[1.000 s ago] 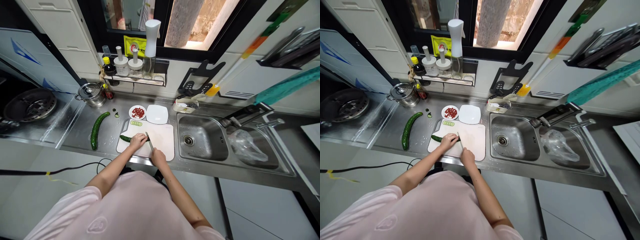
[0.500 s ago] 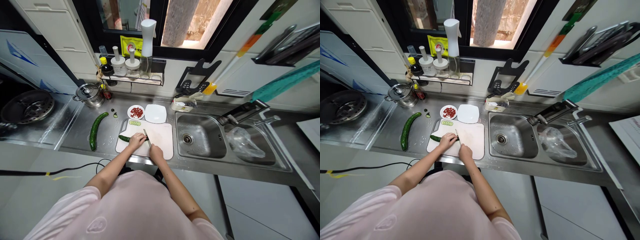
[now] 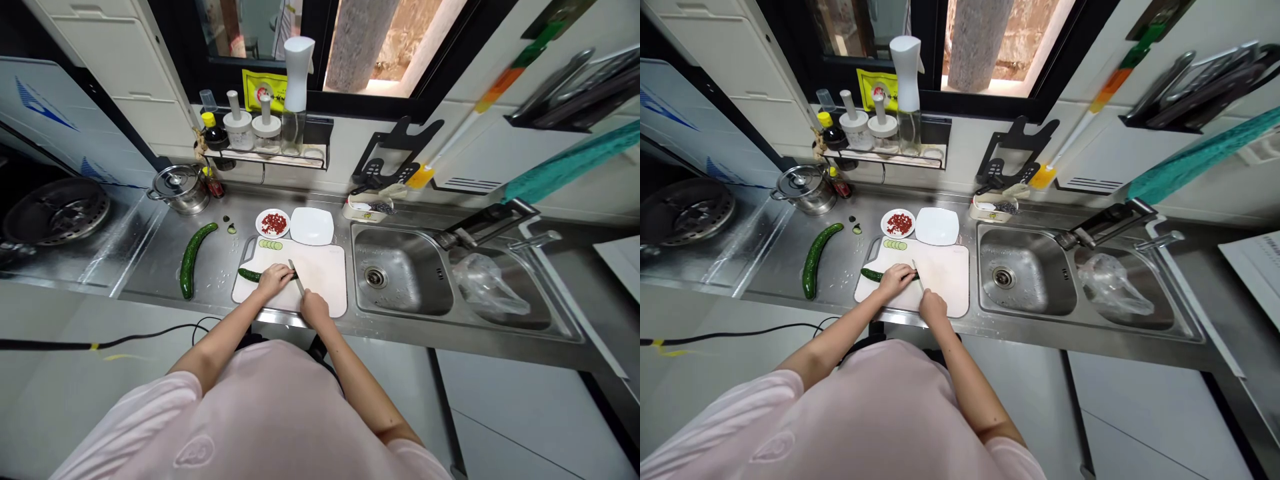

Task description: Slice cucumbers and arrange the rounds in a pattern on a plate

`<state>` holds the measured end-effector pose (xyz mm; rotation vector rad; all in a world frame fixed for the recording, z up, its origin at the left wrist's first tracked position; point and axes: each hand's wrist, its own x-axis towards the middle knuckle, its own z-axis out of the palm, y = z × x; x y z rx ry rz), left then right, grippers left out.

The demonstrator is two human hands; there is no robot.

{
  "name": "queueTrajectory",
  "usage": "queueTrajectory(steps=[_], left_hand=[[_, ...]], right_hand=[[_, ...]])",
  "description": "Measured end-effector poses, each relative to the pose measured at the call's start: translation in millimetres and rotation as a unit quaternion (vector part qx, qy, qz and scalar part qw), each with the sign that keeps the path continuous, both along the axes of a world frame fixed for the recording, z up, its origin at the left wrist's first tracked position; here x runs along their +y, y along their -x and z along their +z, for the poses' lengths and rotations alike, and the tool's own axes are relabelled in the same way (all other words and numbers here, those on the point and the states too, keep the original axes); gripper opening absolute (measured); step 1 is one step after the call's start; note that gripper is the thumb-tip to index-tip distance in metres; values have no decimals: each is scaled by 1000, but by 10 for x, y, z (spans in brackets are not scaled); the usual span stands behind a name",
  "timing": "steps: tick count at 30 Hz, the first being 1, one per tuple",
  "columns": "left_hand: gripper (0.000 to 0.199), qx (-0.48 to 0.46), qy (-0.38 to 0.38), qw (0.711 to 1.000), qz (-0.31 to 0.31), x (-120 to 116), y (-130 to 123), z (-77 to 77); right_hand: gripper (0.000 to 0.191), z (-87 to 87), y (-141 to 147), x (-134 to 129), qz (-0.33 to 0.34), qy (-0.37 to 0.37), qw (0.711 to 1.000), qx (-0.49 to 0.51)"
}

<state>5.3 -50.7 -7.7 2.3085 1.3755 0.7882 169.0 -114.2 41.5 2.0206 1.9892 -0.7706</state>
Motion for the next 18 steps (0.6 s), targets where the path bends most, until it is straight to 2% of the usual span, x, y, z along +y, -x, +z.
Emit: queueTrajectory(steps=[10,18], left_hand=[[20,3,3,1000,10,0,-18,33],[19,25,25,999,27,7,-42,94]], right_hand=[[23,-35,-100,-204,6,-1,1000,-12],[24,81,-180,-192,12,6,1000,2]])
